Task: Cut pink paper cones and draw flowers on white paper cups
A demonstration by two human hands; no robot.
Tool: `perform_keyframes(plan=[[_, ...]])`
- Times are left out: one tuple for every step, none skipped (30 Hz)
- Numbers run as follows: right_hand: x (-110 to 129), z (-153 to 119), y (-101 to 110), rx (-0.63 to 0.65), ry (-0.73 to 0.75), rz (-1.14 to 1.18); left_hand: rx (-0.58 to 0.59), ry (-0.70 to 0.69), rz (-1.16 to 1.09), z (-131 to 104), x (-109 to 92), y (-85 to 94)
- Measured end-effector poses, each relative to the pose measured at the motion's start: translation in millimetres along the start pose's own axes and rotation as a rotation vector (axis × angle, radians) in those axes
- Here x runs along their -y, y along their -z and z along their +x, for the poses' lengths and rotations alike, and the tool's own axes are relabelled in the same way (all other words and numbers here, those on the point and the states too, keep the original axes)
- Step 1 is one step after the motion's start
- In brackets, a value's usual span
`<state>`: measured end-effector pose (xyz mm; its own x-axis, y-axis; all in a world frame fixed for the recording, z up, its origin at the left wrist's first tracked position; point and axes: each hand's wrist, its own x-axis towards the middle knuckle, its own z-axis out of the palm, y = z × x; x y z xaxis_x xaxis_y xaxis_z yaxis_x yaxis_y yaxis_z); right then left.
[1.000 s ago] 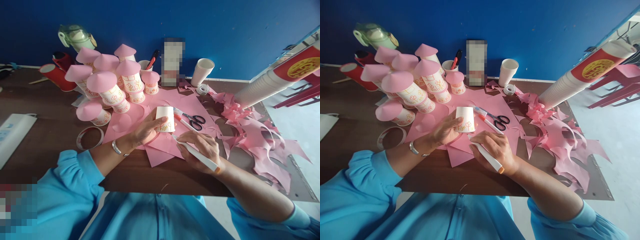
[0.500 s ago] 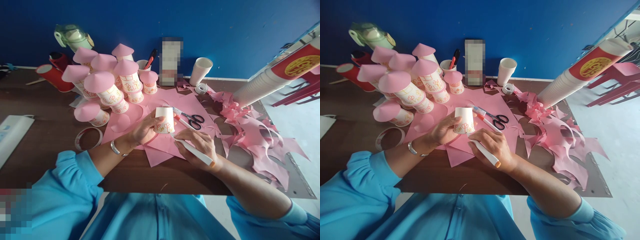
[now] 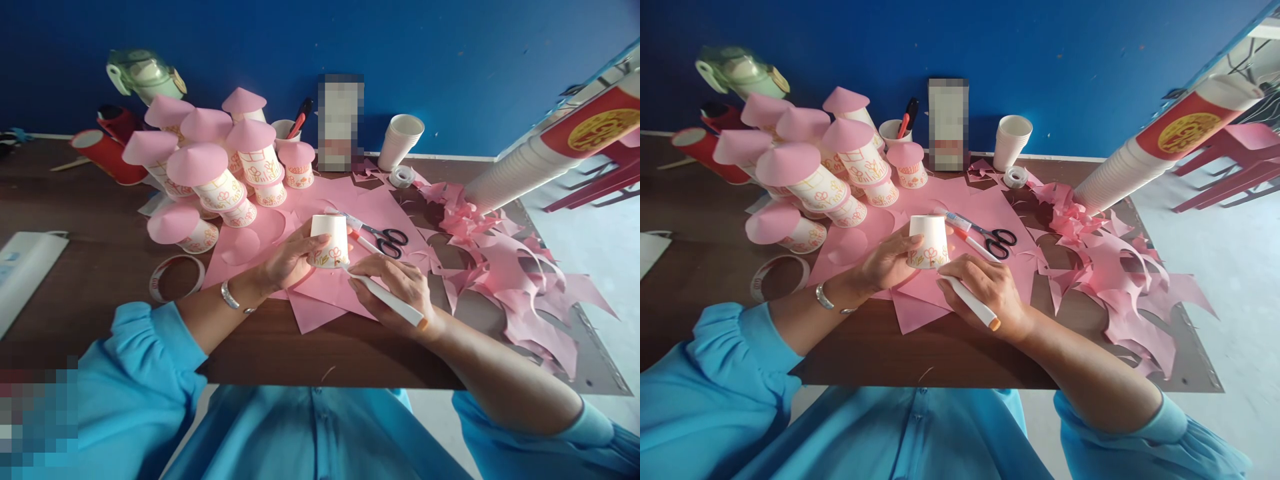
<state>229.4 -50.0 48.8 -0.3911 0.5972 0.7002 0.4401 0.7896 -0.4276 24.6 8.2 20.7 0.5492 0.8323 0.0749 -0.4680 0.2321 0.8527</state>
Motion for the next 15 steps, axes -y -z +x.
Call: perform_keyframes(plan=[[0.4,0.4,0.2,-0.003,0.000,-0.003,0.009,-0.002,-0.004,-0.2,-0.2,-0.2],[0.8,0.7,0.4,-0.004,-0.001,-0.004,0.017,-0.001,-0.009,-0.4,-0.4,-0.3],[1.3,0.9,0.6,-0.003,-0.001,-0.003,0.023,0.002,-0.013,-0.5,-0.5,-0.2],[1.6,0.9,0.7,-0.001,-0.002,-0.001,0.025,0.003,-0.017,-0.5,-0.5,-0.1],[2.0,0.7,0.8,0.001,-0.003,0.001,0.023,0.005,-0.020,-0.4,-0.6,0.0],[2.3,0.4,0.9,0.005,-0.004,0.003,0.021,0.010,-0.021,-0.1,-0.8,0.1],[2.5,0.0,1.1,0.009,-0.005,0.005,0.021,0.017,-0.021,0.2,-0.9,0.2],[2.8,-0.5,1.3,0.012,-0.005,0.009,0.023,0.022,-0.020,0.6,-1.1,0.1],[3.0,-0.9,1.5,0.014,-0.006,0.013,0.029,0.025,-0.019,1.0,-1.4,-0.1],[3.3,-1.1,1.8,0.015,-0.005,0.015,0.038,0.028,-0.019,1.4,-1.6,-0.3],[3.6,-1.2,2.1,0.015,-0.002,0.016,0.044,0.027,-0.019,1.7,-1.7,-0.5],[4.0,-1.1,2.4,0.012,0.000,0.016,0.046,0.023,-0.020,1.8,-1.7,-0.7],[4.5,-0.9,2.6,0.009,0.002,0.014,0.043,0.018,-0.022,1.8,-1.6,-0.8],[4.9,-0.5,2.7,0.006,0.006,0.012,0.036,0.012,-0.024,1.8,-1.5,-0.8],[5.3,0.0,2.7,0.003,0.011,0.010,0.029,0.009,-0.023,1.6,-1.2,-0.9]])
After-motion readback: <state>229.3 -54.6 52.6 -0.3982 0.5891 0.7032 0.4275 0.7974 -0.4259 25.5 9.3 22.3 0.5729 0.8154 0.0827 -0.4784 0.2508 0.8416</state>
